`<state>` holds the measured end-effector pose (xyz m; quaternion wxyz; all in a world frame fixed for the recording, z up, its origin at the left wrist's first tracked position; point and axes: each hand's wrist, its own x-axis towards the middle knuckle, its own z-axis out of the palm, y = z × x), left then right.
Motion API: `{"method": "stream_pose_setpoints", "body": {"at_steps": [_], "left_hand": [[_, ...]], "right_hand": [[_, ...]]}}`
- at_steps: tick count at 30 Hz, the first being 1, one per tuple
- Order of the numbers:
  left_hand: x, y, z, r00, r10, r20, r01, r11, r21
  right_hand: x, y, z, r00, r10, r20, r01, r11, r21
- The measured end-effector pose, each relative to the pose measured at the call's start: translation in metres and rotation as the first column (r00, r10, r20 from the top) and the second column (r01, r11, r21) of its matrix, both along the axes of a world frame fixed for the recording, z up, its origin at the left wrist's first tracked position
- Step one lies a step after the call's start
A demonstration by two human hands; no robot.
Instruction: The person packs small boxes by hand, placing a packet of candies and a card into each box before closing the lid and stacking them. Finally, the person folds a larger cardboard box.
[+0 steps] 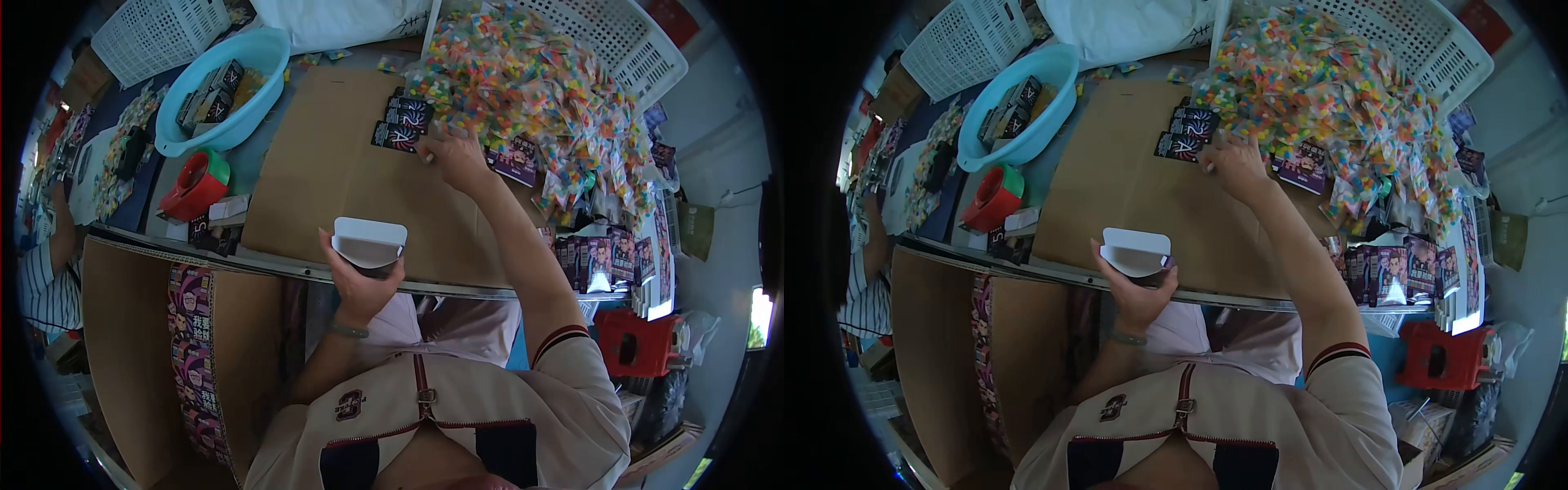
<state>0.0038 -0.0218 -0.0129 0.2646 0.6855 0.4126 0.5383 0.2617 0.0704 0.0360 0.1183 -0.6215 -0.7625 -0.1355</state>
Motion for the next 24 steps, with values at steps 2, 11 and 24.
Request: {"method": "stream_pose_setpoints", "body": {"at_steps": [2,11,24], "left_hand": [[-0.003,0.000,-0.002,1.000,-0.011,-0.026,0.012,0.999,0.035],[-0.003,0.002,-0.007,0.998,-0.006,-0.064,0.012,0.996,0.088],[-0.001,0.001,-0.017,1.000,-0.017,0.001,0.017,1.000,0.022]], "right_hand": [[0.004,0.010,-0.001,0.997,-0.079,-0.016,0.073,0.974,-0.215],[-0.060,0.043,0.048,0.882,-0.419,-0.213,0.205,0.750,-0.629],[-0.092,0.013,-0.019,0.952,-0.260,-0.161,0.203,0.930,-0.306]]}}
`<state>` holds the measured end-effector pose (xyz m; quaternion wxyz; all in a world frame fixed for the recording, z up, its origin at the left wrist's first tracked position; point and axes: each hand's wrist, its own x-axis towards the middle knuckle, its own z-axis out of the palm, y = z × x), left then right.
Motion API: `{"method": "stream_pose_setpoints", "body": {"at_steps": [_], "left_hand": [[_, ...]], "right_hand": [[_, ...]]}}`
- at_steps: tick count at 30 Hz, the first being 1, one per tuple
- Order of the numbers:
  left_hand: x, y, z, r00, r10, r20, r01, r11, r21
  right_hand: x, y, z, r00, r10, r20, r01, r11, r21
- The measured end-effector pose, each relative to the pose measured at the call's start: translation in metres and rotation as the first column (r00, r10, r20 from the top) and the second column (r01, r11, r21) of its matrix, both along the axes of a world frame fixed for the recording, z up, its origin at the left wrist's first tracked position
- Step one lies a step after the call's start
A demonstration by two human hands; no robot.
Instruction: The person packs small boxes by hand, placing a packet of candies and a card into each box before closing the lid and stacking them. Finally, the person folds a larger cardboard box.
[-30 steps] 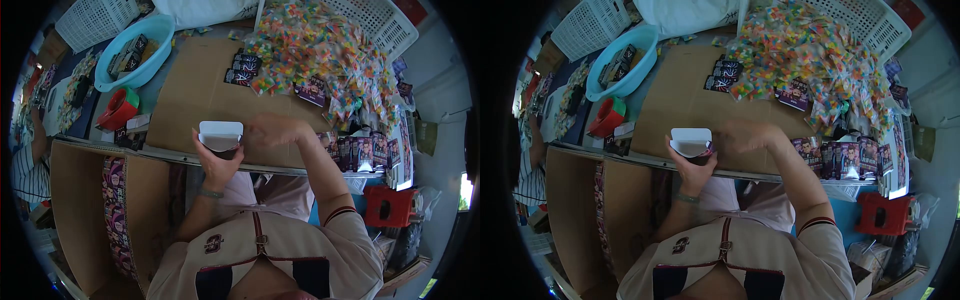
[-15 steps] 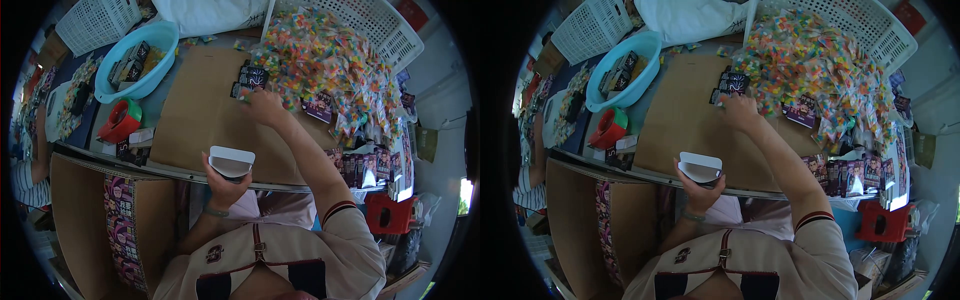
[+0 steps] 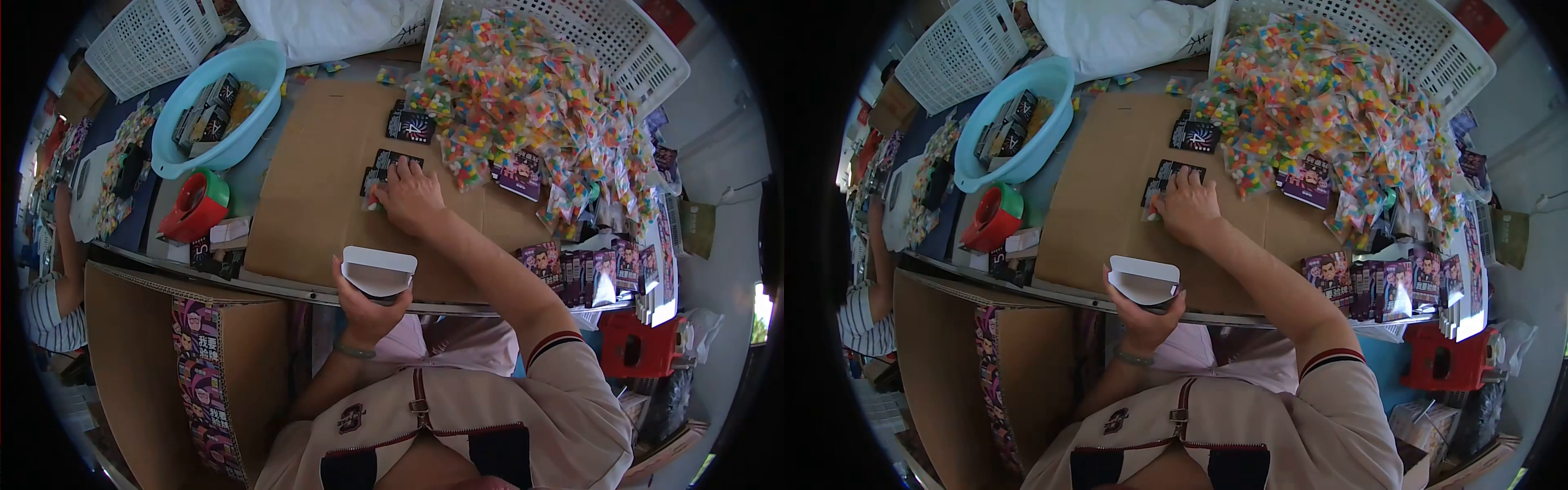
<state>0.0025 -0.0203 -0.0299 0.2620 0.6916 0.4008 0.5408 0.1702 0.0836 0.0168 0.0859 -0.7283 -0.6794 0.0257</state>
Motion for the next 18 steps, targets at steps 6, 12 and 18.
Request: {"method": "stream_pose_setpoints", "body": {"at_steps": [6,12,18], "left_hand": [[-0.003,-0.002,0.003,0.997,-0.062,-0.042,0.061,0.998,-0.030],[-0.001,-0.002,0.004,0.996,-0.035,-0.082,0.035,0.999,-0.004],[-0.002,-0.002,0.001,0.997,-0.055,-0.052,0.053,0.998,-0.044]], "right_hand": [[0.066,0.060,0.003,0.999,0.039,0.009,-0.039,0.998,0.040],[0.022,0.019,-0.026,0.991,0.014,0.133,-0.028,0.994,0.105],[0.005,0.009,-0.008,0.994,0.070,0.084,-0.077,0.994,0.077]]}}
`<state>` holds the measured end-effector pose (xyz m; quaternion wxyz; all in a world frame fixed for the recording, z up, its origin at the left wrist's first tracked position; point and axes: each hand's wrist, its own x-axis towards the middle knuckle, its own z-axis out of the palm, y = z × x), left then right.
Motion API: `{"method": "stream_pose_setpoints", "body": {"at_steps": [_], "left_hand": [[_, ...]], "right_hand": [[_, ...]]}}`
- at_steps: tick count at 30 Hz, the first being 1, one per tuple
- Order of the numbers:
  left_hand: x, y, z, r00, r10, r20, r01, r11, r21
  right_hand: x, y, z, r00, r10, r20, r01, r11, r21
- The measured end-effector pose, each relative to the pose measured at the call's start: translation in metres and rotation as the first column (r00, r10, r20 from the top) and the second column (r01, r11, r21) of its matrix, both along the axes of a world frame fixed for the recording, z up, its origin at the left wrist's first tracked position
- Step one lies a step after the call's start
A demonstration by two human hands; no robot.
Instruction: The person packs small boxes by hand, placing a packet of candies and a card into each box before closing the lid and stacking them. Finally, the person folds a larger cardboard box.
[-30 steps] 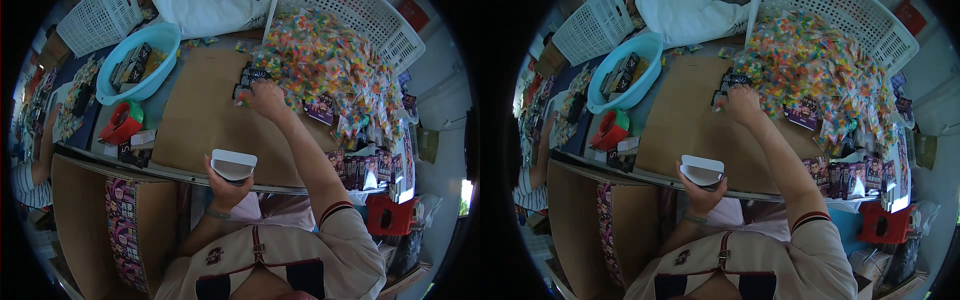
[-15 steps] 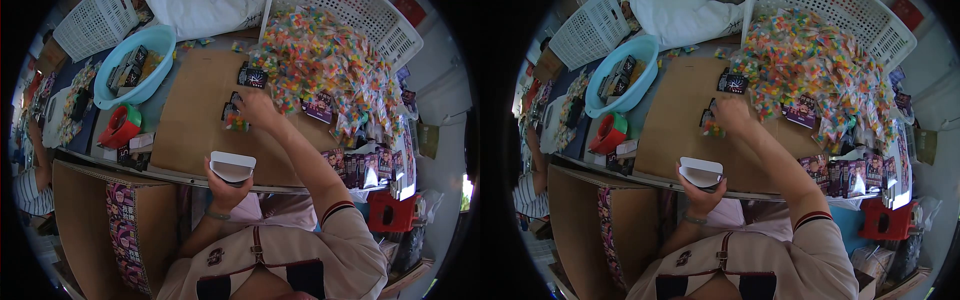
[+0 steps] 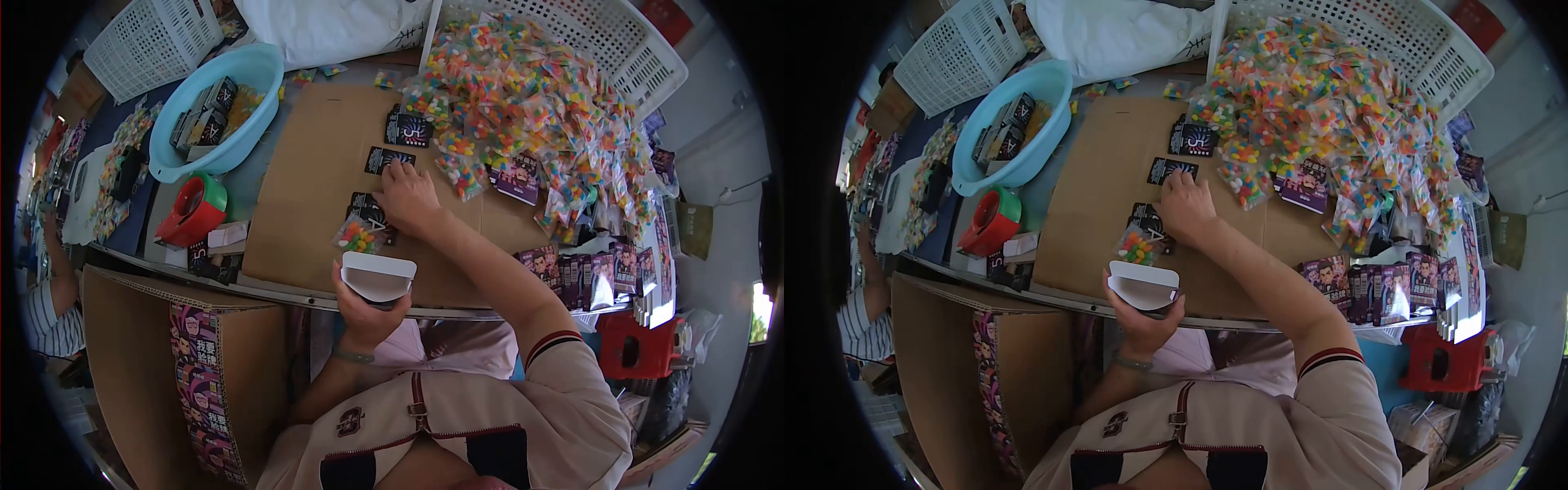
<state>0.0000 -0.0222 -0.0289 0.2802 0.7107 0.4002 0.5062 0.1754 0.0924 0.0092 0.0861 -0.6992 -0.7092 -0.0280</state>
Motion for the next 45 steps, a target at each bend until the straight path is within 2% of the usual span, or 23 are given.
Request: {"method": "stream_pose_setpoints", "body": {"at_steps": [2,4,7,10,14,16,17,19,22,25,26,28,31,35,37,38,39,40,41,42,43,44,45], "left_hand": [[0.000,0.000,0.003,1.000,0.010,-0.016,-0.010,1.000,0.020],[0.000,0.000,0.005,0.999,0.018,-0.037,-0.016,0.999,0.038],[-0.001,0.000,0.005,0.996,0.032,-0.081,-0.025,0.996,0.089],[-0.001,0.000,0.002,0.999,0.009,-0.038,-0.008,0.999,0.032],[0.001,-0.001,0.005,0.999,-0.020,0.037,0.022,0.998,-0.055],[0.001,-0.001,0.006,0.999,-0.018,0.034,0.020,0.998,-0.060],[0.000,0.000,0.007,1.000,-0.010,0.005,0.010,1.000,-0.025],[-0.001,0.000,0.009,1.000,0.001,-0.025,-0.001,1.000,0.004],[0.000,0.000,0.011,1.000,0.006,-0.014,-0.007,0.998,-0.057],[0.001,0.002,0.012,1.000,0.003,0.025,-0.002,0.997,-0.076],[0.001,0.002,0.013,1.000,0.002,0.022,0.000,0.996,-0.084],[0.001,0.002,0.011,1.000,0.002,0.021,0.000,0.996,-0.094],[0.002,0.004,0.005,0.998,-0.007,0.068,0.013,0.996,-0.091],[-0.003,0.006,0.019,1.000,0.025,0.001,-0.025,0.999,0.034],[-0.008,0.007,0.020,0.996,0.062,-0.056,-0.058,0.996,0.069],[-0.011,0.008,0.015,0.998,0.057,0.006,-0.057,0.998,0.022],[-0.013,0.007,0.011,0.996,0.055,0.069,-0.054,0.998,-0.027],[-0.012,0.007,0.010,0.996,0.058,0.067,-0.056,0.998,-0.031],[-0.011,0.008,0.009,0.994,0.098,0.056,-0.099,0.995,0.025],[-0.010,0.008,0.010,0.989,0.137,0.048,-0.141,0.987,0.082],[-0.010,0.009,0.010,0.989,0.139,0.049,-0.143,0.986,0.086],[-0.009,0.009,0.010,0.990,0.115,0.081,-0.122,0.987,0.101],[-0.011,0.009,0.011,0.990,0.089,0.109,-0.101,0.988,0.117]], "right_hand": [[0.024,0.024,0.018,0.996,0.027,-0.090,-0.046,0.975,-0.219],[0.053,0.049,0.005,0.994,-0.011,-0.112,0.032,0.982,0.186],[0.082,0.073,0.008,0.991,-0.086,-0.100,0.105,0.972,0.210],[0.103,0.090,0.015,0.957,-0.202,-0.208,0.183,0.977,-0.105],[0.106,0.089,0.024,0.973,-0.134,-0.187,0.115,0.987,-0.112],[0.107,0.089,0.024,0.933,-0.130,-0.337,0.084,0.986,-0.147],[0.106,0.089,0.019,0.933,-0.131,-0.336,0.083,0.985,-0.154],[0.102,0.087,0.003,0.937,-0.048,-0.345,0.094,0.988,0.119],[0.102,0.087,-0.005,0.901,0.050,-0.431,0.039,0.980,0.197],[0.083,0.071,-0.003,0.860,0.014,-0.510,0.134,0.958,0.252],[0.076,0.065,-0.007,0.859,0.011,-0.511,0.135,0.960,0.246],[0.064,0.053,-0.013,0.758,0.082,-0.648,0.135,0.951,0.279],[0.049,0.035,-0.014,0.714,0.148,-0.684,0.069,0.958,0.278],[0.037,0.022,-0.012,0.699,0.134,-0.703,0.117,0.948,0.297],[0.027,0.009,-0.011,0.688,0.143,-0.711,0.028,0.975,0.222],[0.019,-0.001,-0.003,0.687,0.140,-0.714,0.027,0.976,0.217],[0.010,-0.012,0.005,0.645,0.099,-0.758,-0.022,0.994,0.110],[0.000,-0.023,0.010,0.605,0.052,-0.795,-0.078,0.997,0.006],[-0.010,-0.035,0.007,0.604,0.053,-0.795,-0.079,0.997,0.006],[-0.021,-0.047,0.004,0.689,0.302,-0.659,-0.193,0.953,0.234],[-0.028,-0.055,0.003,0.726,0.516,-0.454,-0.330,0.841,0.429],[-0.031,-0.058,0.003,0.724,0.522,-0.451,-0.334,0.837,0.432],[-0.033,-0.062,0.004,0.644,0.443,-0.623,-0.281,0.895,0.346]]}}
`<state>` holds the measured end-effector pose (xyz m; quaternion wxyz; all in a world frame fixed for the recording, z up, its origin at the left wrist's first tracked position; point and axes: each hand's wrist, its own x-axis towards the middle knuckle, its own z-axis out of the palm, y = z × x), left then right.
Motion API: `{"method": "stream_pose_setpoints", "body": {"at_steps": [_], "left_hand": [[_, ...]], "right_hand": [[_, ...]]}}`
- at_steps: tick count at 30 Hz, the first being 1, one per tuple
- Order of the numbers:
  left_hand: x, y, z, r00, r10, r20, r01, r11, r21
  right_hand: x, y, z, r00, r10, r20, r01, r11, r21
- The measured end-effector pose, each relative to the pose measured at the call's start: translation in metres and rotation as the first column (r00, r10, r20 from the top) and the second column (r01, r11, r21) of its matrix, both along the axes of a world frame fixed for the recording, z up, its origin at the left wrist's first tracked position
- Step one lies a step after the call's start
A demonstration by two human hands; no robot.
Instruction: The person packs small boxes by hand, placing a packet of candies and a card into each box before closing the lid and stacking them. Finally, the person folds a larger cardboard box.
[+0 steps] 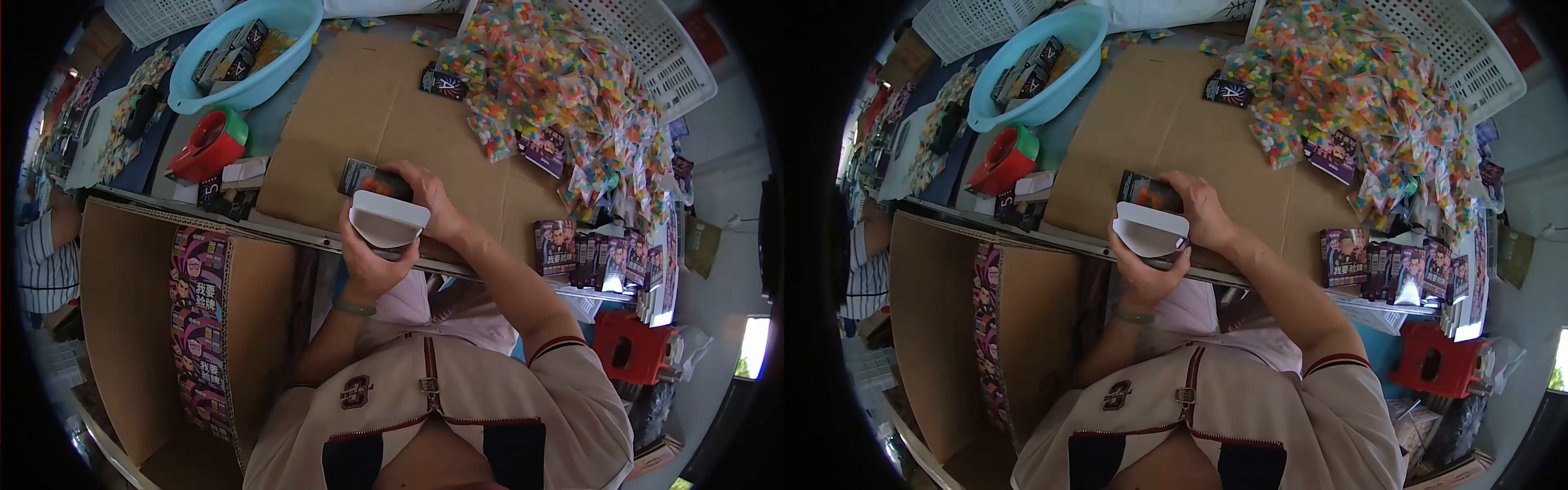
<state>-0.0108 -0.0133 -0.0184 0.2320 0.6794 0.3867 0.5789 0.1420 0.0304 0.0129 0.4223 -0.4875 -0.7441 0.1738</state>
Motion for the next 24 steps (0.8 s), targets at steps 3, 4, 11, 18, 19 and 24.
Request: {"method": "stream_pose_setpoints", "body": {"at_steps": [3,4,11,18,19,24], "left_hand": [[-0.004,0.000,0.004,0.999,0.023,-0.049,-0.023,1.000,0.016],[-0.003,0.000,0.005,0.999,0.033,-0.040,-0.032,0.999,0.027],[0.006,0.001,0.029,0.993,0.039,-0.110,-0.047,0.996,-0.074],[0.016,0.000,0.021,0.979,0.059,-0.197,-0.078,0.993,-0.089],[0.017,-0.001,0.022,0.979,0.060,-0.195,-0.079,0.993,-0.088],[0.022,-0.002,0.019,0.983,0.048,-0.180,-0.069,0.991,-0.116]], "right_hand": [[0.001,-0.003,-0.003,0.964,-0.104,-0.245,0.050,0.974,-0.219],[0.004,-0.002,-0.001,0.918,-0.212,-0.335,0.108,0.947,-0.302],[0.044,-0.034,0.116,0.693,-0.128,-0.709,-0.037,0.976,-0.213],[0.016,-0.030,0.163,0.873,0.185,0.451,-0.114,0.977,-0.180],[0.008,-0.030,0.165,0.788,0.263,0.557,-0.120,0.952,-0.281],[-0.007,-0.034,0.136,0.838,0.109,0.535,-0.099,0.994,-0.048]]}}
